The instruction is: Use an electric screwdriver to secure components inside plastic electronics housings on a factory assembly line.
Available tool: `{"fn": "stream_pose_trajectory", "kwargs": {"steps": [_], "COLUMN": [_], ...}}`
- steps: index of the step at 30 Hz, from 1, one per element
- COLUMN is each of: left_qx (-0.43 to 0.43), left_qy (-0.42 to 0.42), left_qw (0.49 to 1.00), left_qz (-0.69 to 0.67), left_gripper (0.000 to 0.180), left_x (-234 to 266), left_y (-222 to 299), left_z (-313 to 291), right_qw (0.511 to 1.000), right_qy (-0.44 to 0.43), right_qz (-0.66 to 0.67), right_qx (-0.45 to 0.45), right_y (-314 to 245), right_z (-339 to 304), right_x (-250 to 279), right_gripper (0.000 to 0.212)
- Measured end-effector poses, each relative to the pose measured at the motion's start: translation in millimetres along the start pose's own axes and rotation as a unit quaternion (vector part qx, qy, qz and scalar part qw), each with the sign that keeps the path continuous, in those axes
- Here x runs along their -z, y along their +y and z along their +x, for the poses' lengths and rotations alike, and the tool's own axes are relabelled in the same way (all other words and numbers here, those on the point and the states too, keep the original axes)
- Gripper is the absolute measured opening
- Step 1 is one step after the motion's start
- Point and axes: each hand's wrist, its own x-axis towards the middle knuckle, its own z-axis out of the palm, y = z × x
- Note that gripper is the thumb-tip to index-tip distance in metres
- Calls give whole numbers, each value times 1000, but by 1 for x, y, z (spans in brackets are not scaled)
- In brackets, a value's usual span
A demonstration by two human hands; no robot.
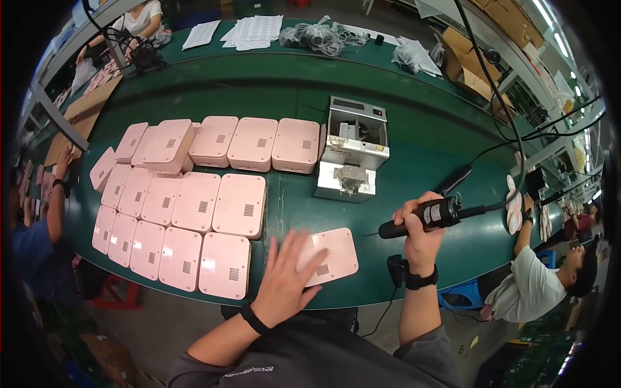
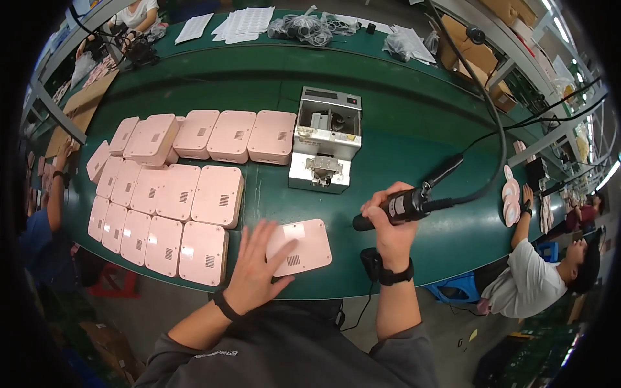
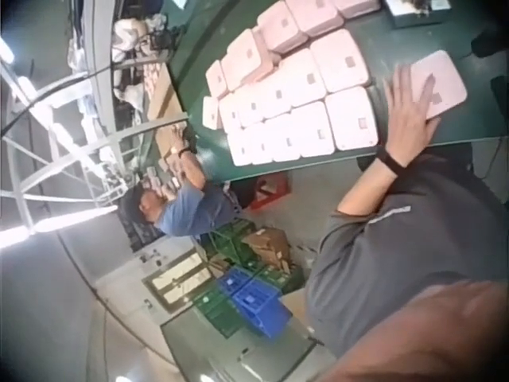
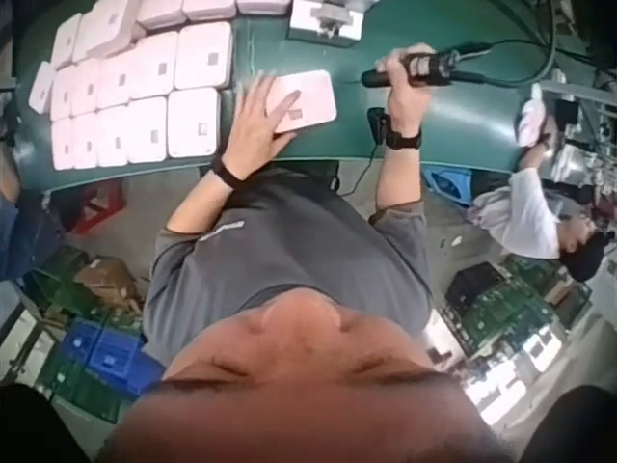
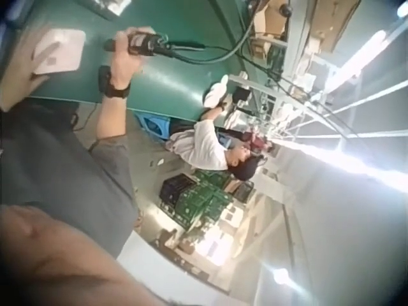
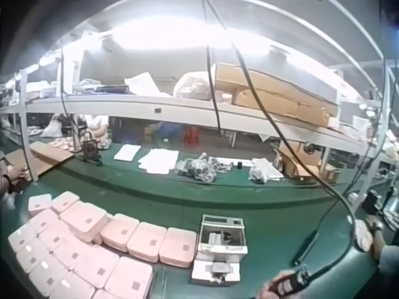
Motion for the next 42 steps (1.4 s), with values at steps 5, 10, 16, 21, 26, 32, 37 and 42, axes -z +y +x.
{"fn": "stream_pose_trajectory", "kwargs": {"steps": [5,10,16,21,26,32,37,42], "left_qx": [90,61,41,48,58,59,63,68], "left_qy": [33,35,11,-2,-39,-38,-7,2], "left_qw": [983,988,989,988,986,986,982,979], "left_qz": [-158,-135,-142,-147,-152,-153,-178,-192], "left_gripper": [82,84,82,80,81,80,79,80], "left_x": [-14,-23,-21,-19,-12,-17,-20,-33], "left_y": [-5,-5,-13,-18,-17,-19,-14,-10], "left_z": [-10,-11,-15,-14,-9,-6,-2,16], "right_qw": [998,994,987,982,986,985,993,996], "right_qy": [-12,7,59,99,76,24,50,22], "right_qz": [19,49,49,108,94,31,-20,-88], "right_qx": [61,94,139,122,119,168,107,6], "right_y": [-8,6,17,16,17,29,23,24], "right_z": [7,35,58,65,67,72,48,44], "right_x": [-5,-29,-45,-48,-46,-45,-32,-24], "right_gripper": [23,19,13,14,15,13,16,13]}}
